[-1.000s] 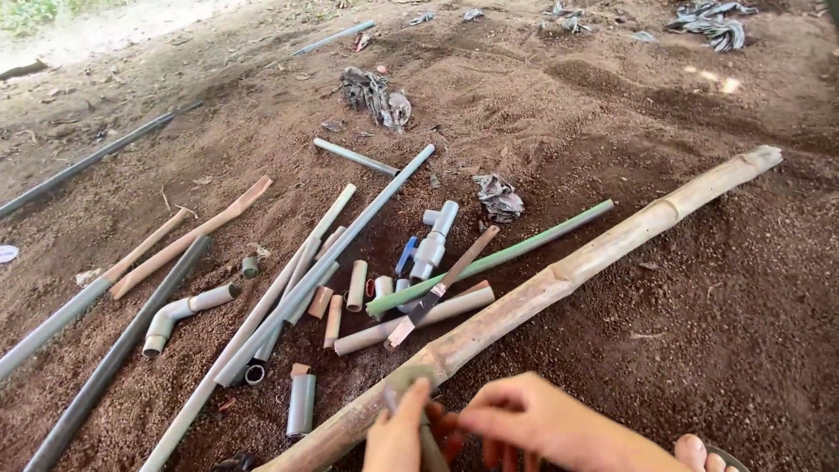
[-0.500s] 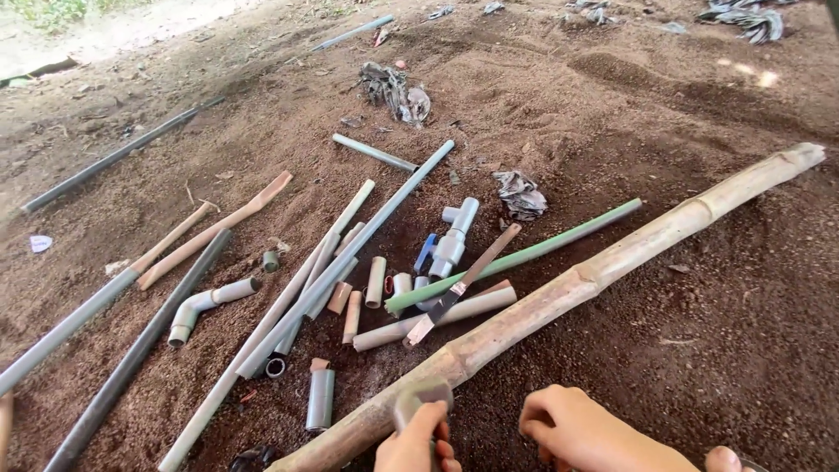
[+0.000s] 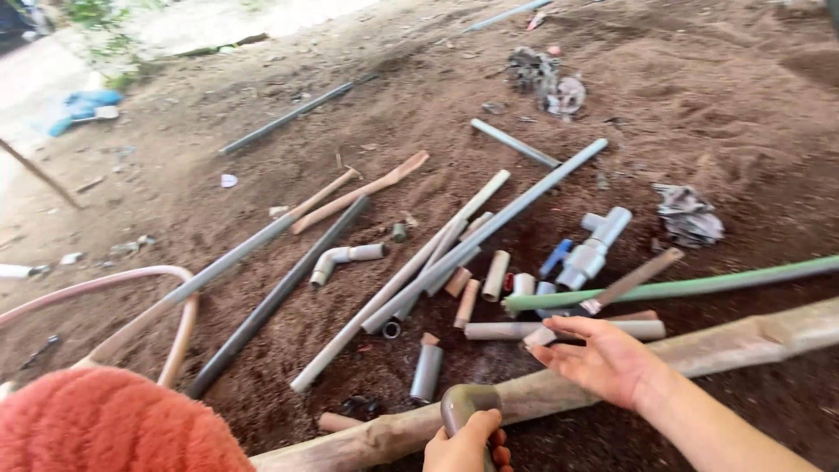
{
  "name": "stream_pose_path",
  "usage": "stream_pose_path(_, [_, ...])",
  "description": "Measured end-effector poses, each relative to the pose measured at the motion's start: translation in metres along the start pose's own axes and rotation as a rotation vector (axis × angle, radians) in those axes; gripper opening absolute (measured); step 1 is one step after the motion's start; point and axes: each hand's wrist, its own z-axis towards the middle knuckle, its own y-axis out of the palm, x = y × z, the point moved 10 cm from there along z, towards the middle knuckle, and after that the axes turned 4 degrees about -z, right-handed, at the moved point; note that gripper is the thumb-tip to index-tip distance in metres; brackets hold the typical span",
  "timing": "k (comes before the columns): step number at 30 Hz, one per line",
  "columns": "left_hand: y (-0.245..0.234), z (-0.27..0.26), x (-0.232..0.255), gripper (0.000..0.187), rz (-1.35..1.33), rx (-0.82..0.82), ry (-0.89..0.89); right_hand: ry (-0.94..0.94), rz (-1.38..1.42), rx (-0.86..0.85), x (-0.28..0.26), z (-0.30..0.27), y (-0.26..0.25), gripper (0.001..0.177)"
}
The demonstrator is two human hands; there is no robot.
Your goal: Sawing a PVC pipe elbow using a handheld hacksaw blade while sitting on the ground.
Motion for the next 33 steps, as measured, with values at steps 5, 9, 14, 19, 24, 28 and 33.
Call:
stream_pose_path(5, [-0.022,0.009,0.017,0.021,0.006,0.134,0.038,0.081,0.061,0.086,0.005,0.022,-0.011,0.039])
stream_pose_path(9, [0.010,-0.021,0.034,0.049,-0.106,-0.085,0.035,-0.160,0.119,0.328,-0.014,0.065,-0.087,0.021])
stream_pose_path(14, [0.083,-0.038,0.075,0.055,-0.477,-0.328,0.044,-0.149,0.094,0.347,-0.049,0.020,-0.109,0.030])
stream_pose_path(19, [0.149,-0.121,0.128,0.050,-0.492,-0.513,0.029,-0.154,-0.005,0.189,-0.087,-0.069,-0.050,0.021])
stream_pose_path(24, [0.198,-0.149,0.138,0.034,-0.527,-0.729,-0.012,-0.312,-0.164,-0.090,-0.079,-0.188,0.056,0.020])
stream_pose_path(28, [0.214,-0.168,0.129,0.037,-0.562,-0.807,-0.153,-0.225,-0.273,-0.198,-0.050,-0.198,0.038,0.029])
stream_pose_path(33, [0.205,-0.219,0.123,0.040,-0.390,-0.777,-0.111,-0.373,-0.179,0.148,-0.073,-0.244,0.045,0.035])
